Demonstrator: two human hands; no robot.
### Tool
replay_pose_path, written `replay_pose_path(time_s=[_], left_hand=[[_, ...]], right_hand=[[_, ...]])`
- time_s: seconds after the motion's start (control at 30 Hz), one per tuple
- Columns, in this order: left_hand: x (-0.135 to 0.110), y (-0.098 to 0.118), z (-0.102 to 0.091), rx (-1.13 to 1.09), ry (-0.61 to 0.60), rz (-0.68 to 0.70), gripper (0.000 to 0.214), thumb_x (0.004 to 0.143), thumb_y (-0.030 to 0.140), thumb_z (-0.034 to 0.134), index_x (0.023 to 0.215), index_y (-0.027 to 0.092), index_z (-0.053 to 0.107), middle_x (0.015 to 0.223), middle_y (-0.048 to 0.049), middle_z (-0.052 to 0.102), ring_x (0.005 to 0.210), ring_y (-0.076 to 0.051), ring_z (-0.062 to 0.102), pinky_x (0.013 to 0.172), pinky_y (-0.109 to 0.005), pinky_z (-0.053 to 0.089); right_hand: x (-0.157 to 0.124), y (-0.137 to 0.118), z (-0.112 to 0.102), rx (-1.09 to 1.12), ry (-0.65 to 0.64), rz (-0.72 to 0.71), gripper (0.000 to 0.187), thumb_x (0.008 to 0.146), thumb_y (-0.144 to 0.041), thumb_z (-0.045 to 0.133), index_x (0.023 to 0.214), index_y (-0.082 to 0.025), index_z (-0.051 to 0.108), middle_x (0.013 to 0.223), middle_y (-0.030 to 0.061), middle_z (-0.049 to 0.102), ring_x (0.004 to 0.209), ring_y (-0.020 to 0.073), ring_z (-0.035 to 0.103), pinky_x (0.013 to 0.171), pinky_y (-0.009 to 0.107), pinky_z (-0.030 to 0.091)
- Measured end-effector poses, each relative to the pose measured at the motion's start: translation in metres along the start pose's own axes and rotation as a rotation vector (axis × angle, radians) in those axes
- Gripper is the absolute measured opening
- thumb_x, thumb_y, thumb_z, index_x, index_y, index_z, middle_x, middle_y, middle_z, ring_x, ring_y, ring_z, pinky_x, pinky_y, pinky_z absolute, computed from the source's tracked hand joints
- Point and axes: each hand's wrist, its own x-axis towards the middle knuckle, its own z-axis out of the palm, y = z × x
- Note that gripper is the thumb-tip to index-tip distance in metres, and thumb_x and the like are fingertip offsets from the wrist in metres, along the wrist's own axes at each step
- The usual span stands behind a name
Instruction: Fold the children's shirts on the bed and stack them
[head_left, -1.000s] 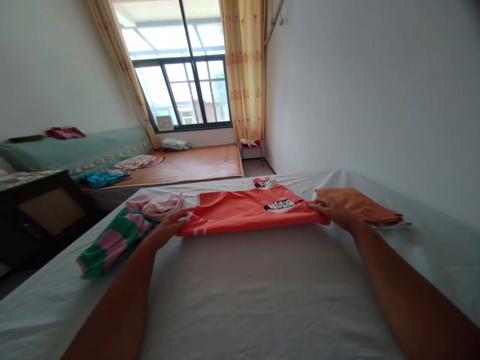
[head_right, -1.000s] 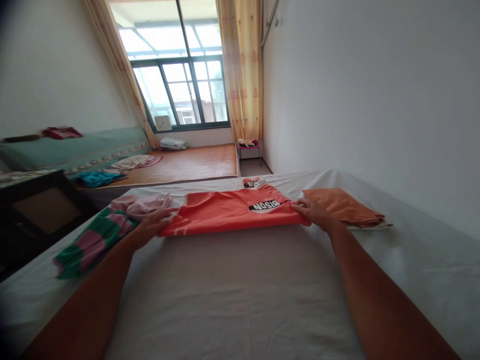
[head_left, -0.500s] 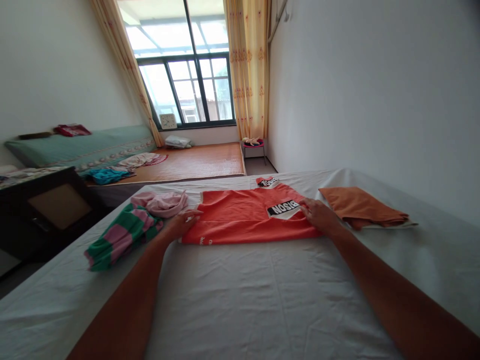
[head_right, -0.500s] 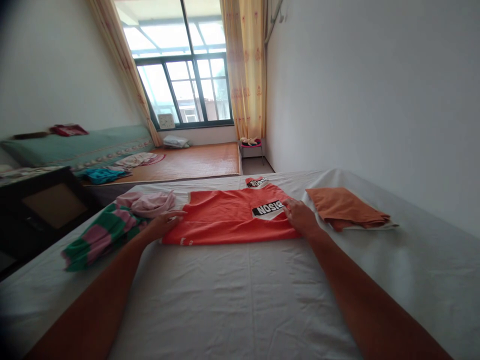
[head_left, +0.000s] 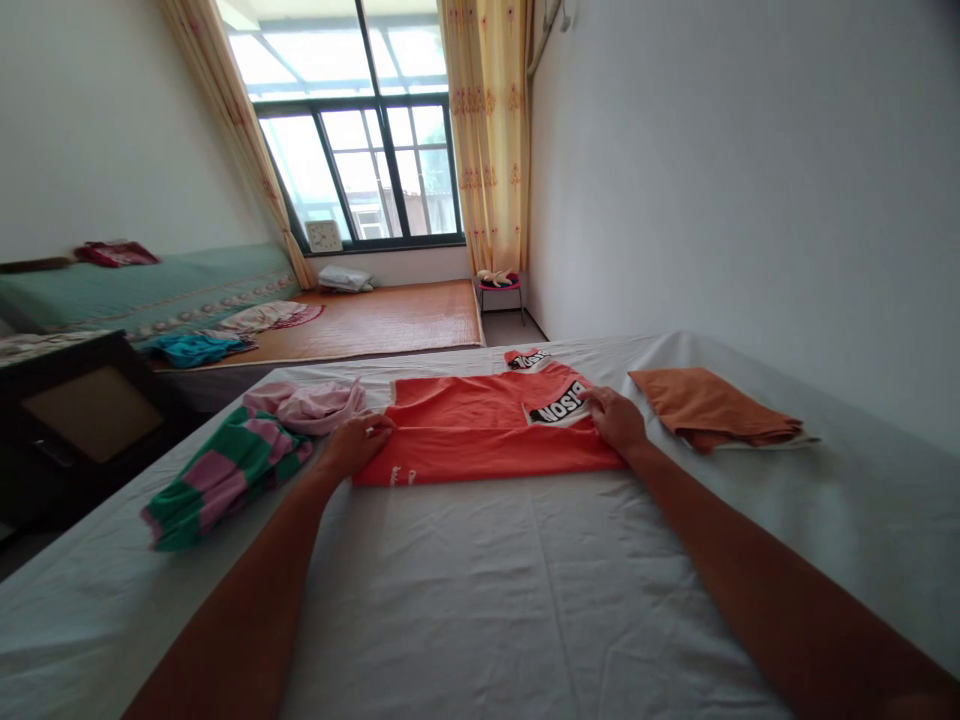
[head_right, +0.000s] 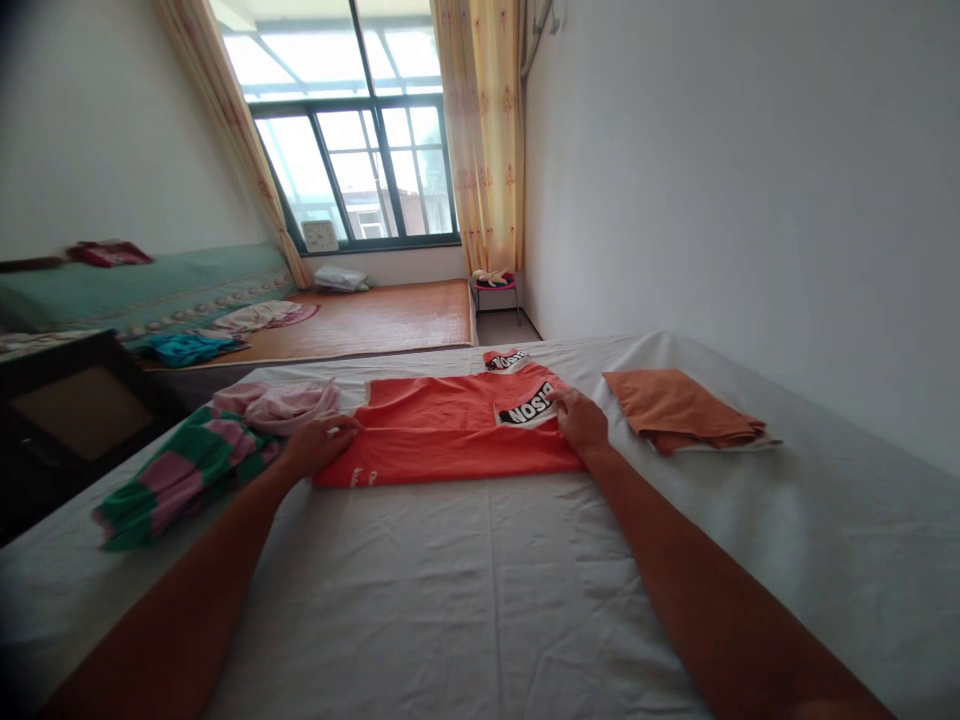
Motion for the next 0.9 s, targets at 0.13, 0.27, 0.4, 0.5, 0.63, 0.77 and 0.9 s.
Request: replay_pose_path(time_s=[0.13,0.27,0.4,0.5,0.63,0.77,0.9], left_hand=[[-0.005,0.010,-0.001,0.135,-0.095,-0.073,0.029,0.081,0.039,0.049,0.095,0.026,0.071,0.100,-0.0047,0.068,0.093,-0.024,0.062,0.080,-0.031,0.046],[-0.005,0.032,-0.005,0.226,0.037,-0.059,0.034,0.082,0.028,0.050,0.112,0.025,0.066,0.111,-0.0080,0.064,0.107,-0.027,0.056,0.092,-0.038,0.042],[-0.003,0.067,0.009,0.085,0.055,0.211,0.039,0.092,0.028,0.037,0.121,0.022,0.062,0.126,-0.0083,0.059,0.121,-0.024,0.049,0.106,-0.038,0.033],[-0.007,0.089,0.032,0.004,-0.134,0.312,0.046,0.094,0.042,0.034,0.132,0.023,0.053,0.142,-0.0065,0.046,0.134,-0.024,0.037,0.111,-0.038,0.027],[-0.014,0.099,0.050,0.025,-0.301,0.257,0.057,0.095,0.053,0.027,0.145,0.026,0.034,0.152,-0.0033,0.030,0.142,-0.022,0.021,0.114,-0.040,0.016],[-0.016,0.092,0.050,0.068,-0.313,0.190,0.059,0.095,0.055,0.023,0.147,0.028,0.029,0.154,-0.0025,0.023,0.143,-0.021,0.015,0.115,-0.039,0.011],[-0.014,0.075,0.049,0.087,-0.306,0.107,0.060,0.094,0.056,0.022,0.148,0.030,0.026,0.155,-0.0011,0.020,0.144,-0.022,0.015,0.114,-0.041,0.011]], right_hand=[[-0.003,0.001,0.000,-0.012,0.049,-0.014,0.037,0.090,-0.017,0.037,0.117,-0.023,0.062,0.119,0.0055,0.063,0.103,0.0195,0.059,0.089,0.030,0.045],[-0.008,-0.006,-0.003,-0.187,-0.029,0.000,0.042,0.089,-0.022,0.042,0.128,-0.023,0.054,0.137,0.0082,0.050,0.119,0.0282,0.046,0.097,0.042,0.041],[-0.016,-0.028,0.000,-0.226,-0.075,-0.228,0.048,0.094,-0.027,0.032,0.141,-0.021,0.041,0.150,0.0073,0.035,0.136,0.0278,0.028,0.109,0.046,0.027],[-0.024,-0.040,0.012,-0.177,-0.317,-0.366,0.051,0.096,-0.041,0.027,0.143,-0.023,0.038,0.151,0.0033,0.034,0.139,0.0226,0.026,0.114,0.041,0.018],[-0.030,-0.037,0.023,-0.161,-0.461,-0.316,0.063,0.094,-0.054,0.022,0.147,-0.019,0.030,0.153,0.0044,0.027,0.141,0.0208,0.023,0.115,0.038,0.014],[-0.028,-0.021,0.020,-0.225,-0.444,-0.197,0.070,0.093,-0.059,0.019,0.147,-0.017,0.028,0.154,0.0074,0.025,0.142,0.0229,0.019,0.115,0.043,0.012],[-0.023,-0.002,0.012,-0.271,-0.423,-0.070,0.069,0.093,-0.059,0.018,0.149,-0.019,0.024,0.155,0.0067,0.023,0.142,0.0224,0.018,0.113,0.045,0.016]])
